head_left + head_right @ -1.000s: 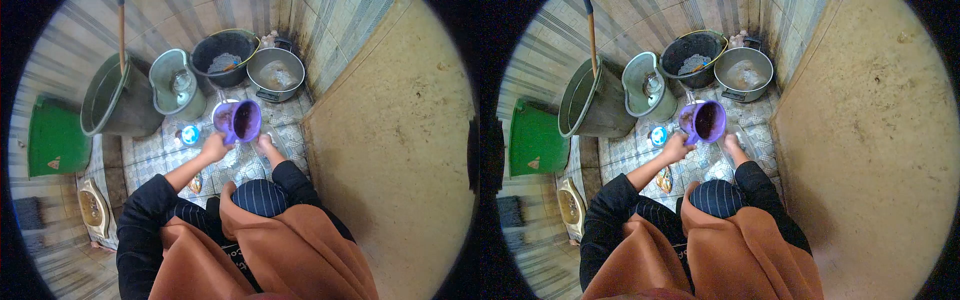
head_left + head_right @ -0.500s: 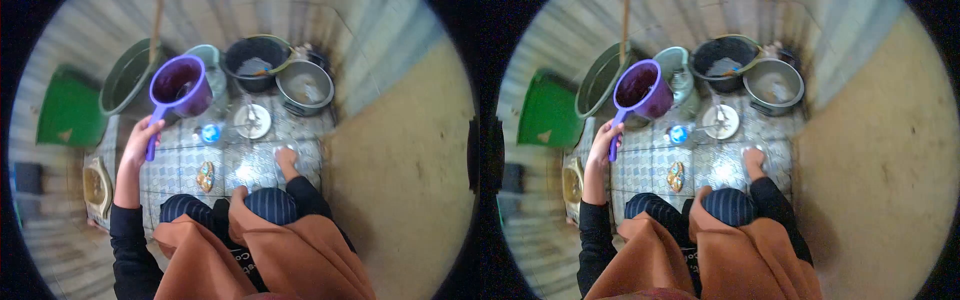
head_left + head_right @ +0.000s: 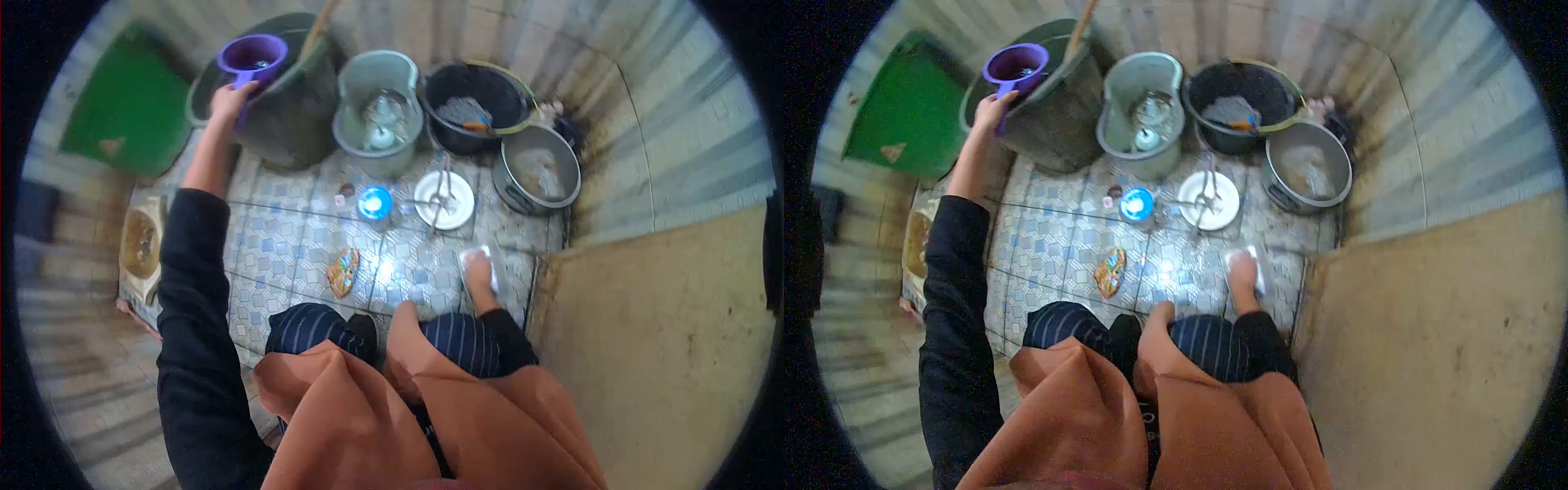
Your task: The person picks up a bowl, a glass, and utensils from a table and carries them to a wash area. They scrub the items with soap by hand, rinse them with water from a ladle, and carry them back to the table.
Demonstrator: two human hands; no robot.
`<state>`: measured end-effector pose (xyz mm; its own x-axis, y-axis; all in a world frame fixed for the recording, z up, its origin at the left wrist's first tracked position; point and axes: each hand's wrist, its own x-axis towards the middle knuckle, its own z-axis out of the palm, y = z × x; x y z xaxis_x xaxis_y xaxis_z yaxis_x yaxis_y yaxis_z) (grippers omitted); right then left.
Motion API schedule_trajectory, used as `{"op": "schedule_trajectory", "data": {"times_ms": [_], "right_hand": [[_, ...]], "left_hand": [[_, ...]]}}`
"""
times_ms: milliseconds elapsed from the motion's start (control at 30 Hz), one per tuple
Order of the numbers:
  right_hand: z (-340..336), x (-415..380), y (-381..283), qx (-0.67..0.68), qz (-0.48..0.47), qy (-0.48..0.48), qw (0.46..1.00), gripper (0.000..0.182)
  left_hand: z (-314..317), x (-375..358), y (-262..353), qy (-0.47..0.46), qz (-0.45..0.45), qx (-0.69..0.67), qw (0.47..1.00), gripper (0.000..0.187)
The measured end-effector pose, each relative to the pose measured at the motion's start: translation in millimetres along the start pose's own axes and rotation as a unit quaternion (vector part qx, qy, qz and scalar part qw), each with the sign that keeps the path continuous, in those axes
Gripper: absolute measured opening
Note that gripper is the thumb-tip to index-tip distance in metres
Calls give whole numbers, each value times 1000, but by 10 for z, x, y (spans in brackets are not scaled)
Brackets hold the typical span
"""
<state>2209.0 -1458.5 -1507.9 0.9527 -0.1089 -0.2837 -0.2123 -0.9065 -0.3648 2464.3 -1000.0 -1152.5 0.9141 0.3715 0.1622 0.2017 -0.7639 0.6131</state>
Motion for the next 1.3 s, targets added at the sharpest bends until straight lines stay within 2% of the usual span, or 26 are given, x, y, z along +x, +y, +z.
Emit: {"op": "schedule_trajectory", "data": {"times_ms": [33, 67, 100, 167, 233, 300, 333, 367, 400, 467, 533, 600, 667, 700, 767, 800, 833, 867, 900, 933, 967, 1000, 1067, 1133, 1233, 1300], "right_hand": [[114, -8, 77, 98, -53, 84, 990, 24], [602, 228, 425, 43, -77, 37, 995, 24], [475, 197, 399, 42, -62, 34, 997, 24], [-152, 61, 9, 6, 85, -88, 992, 26], [-572, -22, -230, -20, 118, -130, 984, 27], [-487, -68, -194, -43, 148, -174, 973, 29], [-164, -72, -51, -80, 86, 6, 993, 32], [5, -72, 47, -117, 21, 186, 975, 35], [0, -76, 88, -118, 26, 187, 975, 35], [2, -94, 169, -6, 8, 65, 998, 35], [-50, -134, 219, 22, 26, 34, 999, 36], [-172, -162, 241, 48, 41, 0, 998, 37], [-338, -112, 181, 16, 138, -138, 981, 38], [-317, -117, 178, 20, 142, -139, 980, 38], [-258, -144, 180, 29, 112, -84, 990, 35], [-226, -181, 163, 32, 117, -84, 989, 35], [-188, -244, 133, -34, 61, 95, 993, 33], [-156, -306, 129, -103, 4, 268, 958, 31], [-121, -343, 160, -103, 8, 264, 959, 31], [-68, -345, 210, -10, 44, 193, 980, 30], [-50, -334, 260, 81, 78, 122, 986, 29], [-93, -316, 286, 79, 79, 122, 986, 29], [-272, -255, 256, 64, 106, -46, 991, 32], [-471, -173, 123, 42, 138, -85, 986, 32], [-322, -148, 155, 4, 151, -117, 982, 34], [-303, -323, 75, -52, 46, 186, 980, 36]], "left_hand": [[22, 31, -4, -33, -31, 83, 996, 53], [97, 112, -134, -58, -66, 59, 994, 55], [162, 286, -319, -34, -27, 172, 984, 58], [143, 266, -244, -49, -41, 199, 978, 66], [152, 234, -135, -24, -81, 220, 972, 61], [85, 152, 11, -71, -26, 289, 954, 59], [70, 87, 134, -80, -28, 334, 939, 58], [91, 117, 111, -68, 7, 375, 925, 58], [120, 63, 176, -51, -4, 388, 920, 57], [200, -77, 287, -37, -10, 402, 915, 56], [289, -168, 342, 26, -17, 414, 910, 60], [300, -168, 262, 14, -30, 385, 922, 61], [265, -182, 210, -31, -51, 303, 951, 58], [330, -309, 246, -33, -47, 306, 950, 58], [705, -737, 376, 276, -30, 159, 947, 47], [930, -914, 470, 276, 9, 160, 948, 44], [1173, -1117, 572, 275, 47, 161, 947, 43], [1417, -1362, 678, 257, 143, 133, 947, 37], [1643, -1591, 713, 200, 241, 100, 944, 33], [1911, -1776, 687, 108, 304, 77, 944, 29], [2233, -1988, 609, -3, 306, 18, 952, 29], [2546, -2183, 506, -130, 330, -26, 935, 28], [2964, -2549, 543, -393, 142, 148, 896, 29], [3558, -2745, 109, -401, 113, 203, 886, 32], [3418, -2953, 286, -391, 143, 198, 888, 31], [3406, -2950, 298, -390, 127, 199, 890, 29]]}}
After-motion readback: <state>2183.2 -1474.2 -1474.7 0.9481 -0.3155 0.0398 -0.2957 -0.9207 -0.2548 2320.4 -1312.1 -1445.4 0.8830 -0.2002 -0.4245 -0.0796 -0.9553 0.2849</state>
